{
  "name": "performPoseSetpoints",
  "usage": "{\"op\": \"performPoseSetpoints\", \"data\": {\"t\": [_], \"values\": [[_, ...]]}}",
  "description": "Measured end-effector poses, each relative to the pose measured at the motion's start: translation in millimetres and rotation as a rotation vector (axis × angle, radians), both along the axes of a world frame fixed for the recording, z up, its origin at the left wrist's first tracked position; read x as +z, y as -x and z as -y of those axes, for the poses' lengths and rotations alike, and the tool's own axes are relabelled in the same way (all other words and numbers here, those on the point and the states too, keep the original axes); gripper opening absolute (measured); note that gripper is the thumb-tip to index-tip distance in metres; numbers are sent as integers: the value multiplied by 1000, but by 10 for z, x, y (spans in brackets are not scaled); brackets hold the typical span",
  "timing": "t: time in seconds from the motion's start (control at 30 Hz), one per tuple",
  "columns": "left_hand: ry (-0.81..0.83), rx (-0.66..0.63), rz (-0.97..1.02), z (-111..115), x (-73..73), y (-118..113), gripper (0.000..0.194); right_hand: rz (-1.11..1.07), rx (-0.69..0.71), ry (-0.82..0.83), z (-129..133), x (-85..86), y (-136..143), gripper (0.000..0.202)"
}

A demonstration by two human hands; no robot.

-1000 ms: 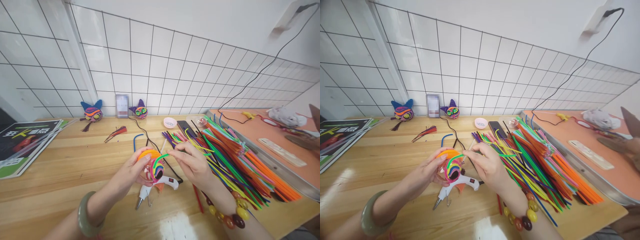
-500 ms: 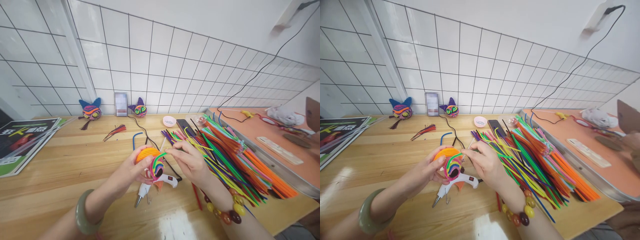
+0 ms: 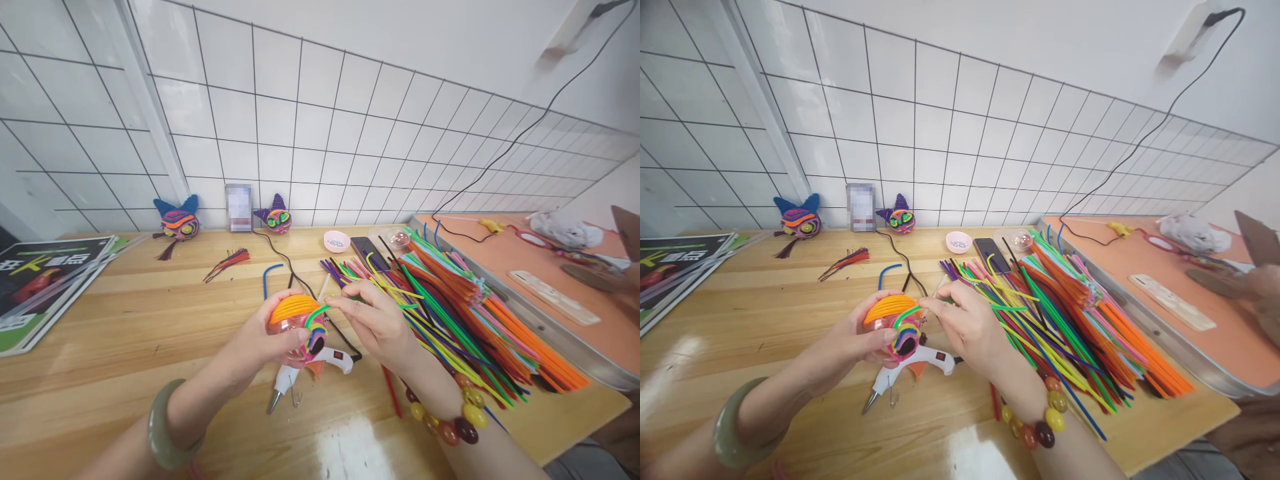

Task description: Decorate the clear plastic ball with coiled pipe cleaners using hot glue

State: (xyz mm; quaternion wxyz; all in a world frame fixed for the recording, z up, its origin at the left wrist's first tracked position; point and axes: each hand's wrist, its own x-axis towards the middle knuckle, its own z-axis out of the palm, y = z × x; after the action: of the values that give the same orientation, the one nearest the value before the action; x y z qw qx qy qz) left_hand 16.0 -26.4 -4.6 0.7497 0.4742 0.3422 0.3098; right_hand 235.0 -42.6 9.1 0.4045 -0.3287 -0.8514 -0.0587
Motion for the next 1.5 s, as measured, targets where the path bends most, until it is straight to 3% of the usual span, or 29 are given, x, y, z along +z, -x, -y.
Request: {"op": "performPoseSetpoints", "data": {"t": [0.47, 1.17, 1.5], "values": [[-68, 75, -50, 22, 52, -1, 55, 8, 52, 60, 41, -26, 13, 34], [-126, 83, 23, -3, -31, 7, 45, -2, 99, 62, 109, -45, 149, 32], [-127, 84, 33, 19, 13, 0, 43, -27, 129, 99, 106, -33, 157, 34]]}}
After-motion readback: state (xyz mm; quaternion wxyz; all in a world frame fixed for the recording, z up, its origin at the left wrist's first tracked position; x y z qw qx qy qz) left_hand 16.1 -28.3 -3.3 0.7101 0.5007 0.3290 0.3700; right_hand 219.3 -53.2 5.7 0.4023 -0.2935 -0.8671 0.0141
